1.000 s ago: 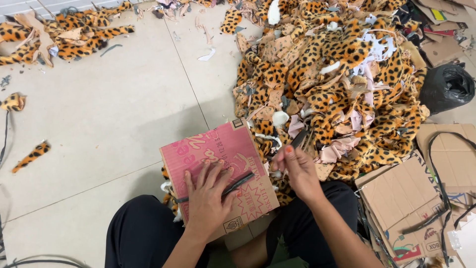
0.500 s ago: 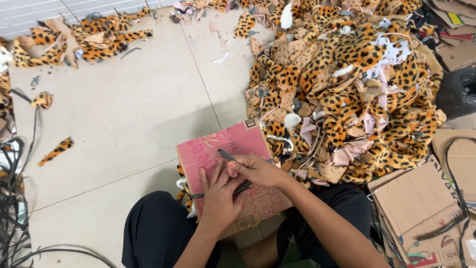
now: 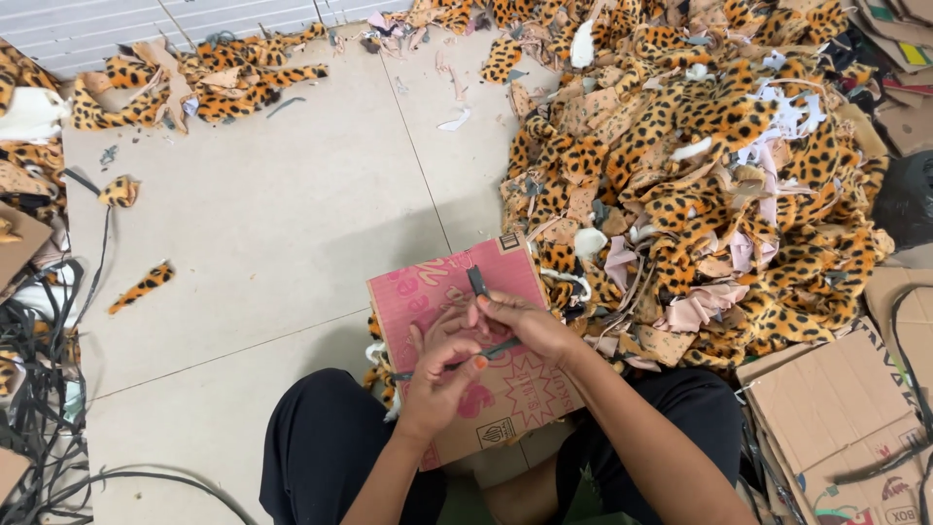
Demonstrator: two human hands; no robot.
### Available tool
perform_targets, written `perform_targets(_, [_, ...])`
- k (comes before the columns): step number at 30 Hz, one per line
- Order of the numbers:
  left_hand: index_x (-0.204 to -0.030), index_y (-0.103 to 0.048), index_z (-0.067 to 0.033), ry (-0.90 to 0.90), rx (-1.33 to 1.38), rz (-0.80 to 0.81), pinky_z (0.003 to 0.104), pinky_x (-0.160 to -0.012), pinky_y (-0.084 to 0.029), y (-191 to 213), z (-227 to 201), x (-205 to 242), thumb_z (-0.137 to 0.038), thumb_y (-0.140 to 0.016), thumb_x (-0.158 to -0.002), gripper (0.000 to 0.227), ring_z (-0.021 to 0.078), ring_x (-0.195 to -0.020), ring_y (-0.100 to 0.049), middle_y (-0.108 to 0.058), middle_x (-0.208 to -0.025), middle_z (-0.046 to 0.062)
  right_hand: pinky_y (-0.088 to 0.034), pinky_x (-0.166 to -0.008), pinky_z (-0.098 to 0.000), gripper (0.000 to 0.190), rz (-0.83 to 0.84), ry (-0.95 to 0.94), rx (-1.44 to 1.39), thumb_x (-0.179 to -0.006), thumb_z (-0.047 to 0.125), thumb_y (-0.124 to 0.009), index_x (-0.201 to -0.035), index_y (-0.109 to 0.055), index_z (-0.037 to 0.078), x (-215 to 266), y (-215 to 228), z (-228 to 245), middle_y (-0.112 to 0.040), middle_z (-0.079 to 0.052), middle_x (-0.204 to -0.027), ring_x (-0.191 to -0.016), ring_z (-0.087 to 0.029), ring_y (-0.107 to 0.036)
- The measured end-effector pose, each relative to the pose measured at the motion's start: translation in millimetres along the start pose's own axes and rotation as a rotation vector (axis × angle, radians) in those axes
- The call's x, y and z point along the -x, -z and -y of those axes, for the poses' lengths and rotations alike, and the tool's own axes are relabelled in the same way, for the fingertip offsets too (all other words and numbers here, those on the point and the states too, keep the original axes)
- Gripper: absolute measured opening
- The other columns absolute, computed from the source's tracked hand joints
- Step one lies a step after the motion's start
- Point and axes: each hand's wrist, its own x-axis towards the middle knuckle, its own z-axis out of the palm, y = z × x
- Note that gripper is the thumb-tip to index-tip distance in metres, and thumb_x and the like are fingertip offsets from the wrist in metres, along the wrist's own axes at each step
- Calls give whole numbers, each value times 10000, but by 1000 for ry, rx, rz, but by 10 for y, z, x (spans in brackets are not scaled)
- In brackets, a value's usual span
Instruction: A person sits on the floor and uses a black plastic strap to secure a pink cardboard box by wrapping it and tying a knot.
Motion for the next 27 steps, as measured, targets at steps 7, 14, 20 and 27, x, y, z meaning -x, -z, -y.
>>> perform_targets(7, [-988,-752,-233,43,423,-222,532,-1227,-273,-57,-29,-163,-196,-672,-969,91,245,-1505,-395,-411,-1590,59,-301,-1208,-588,465,-52,-86,314,-966,413,-502,-1397,-591,262,90,-244,190,-525,-21,-1581,-1471,-302,-459])
perform_targets(14, [-960,-736,-196,130,398,-341,497,-1192,-310,-189,28,-108,-195,-689,-947,49,211,-1584,-238,-325,-1681,39,-434,-740,-274,134,77,376,231,-1053,121,-572,-1024,-703,107,43,-266,-222,-599,43,-863,-783,-100,-507])
perform_targets(20, [-1369,-560,-203,97,179,-185,447,-1179,-364,178,-117,35,-43,-653,-851,550,254,-1585,-223,-250,-1671,91,-411,-674,-291,343,-74,329,473,-1050,387,-497,-799,-596,175,112,-414,22,-560,39,-754,-686,-129,-532])
perform_targets(27, [-1312,-687,-286,6,-880,-48,515,-989,-456,85,-41,45,-504,-815,-781,588,335,-1264,-480,-554,-1445,54,-410,-677,-277,378,-138,250,475,-1019,394,-493,-709,-523,181,148,-447,47,-563,43,-715,-697,-122,-526])
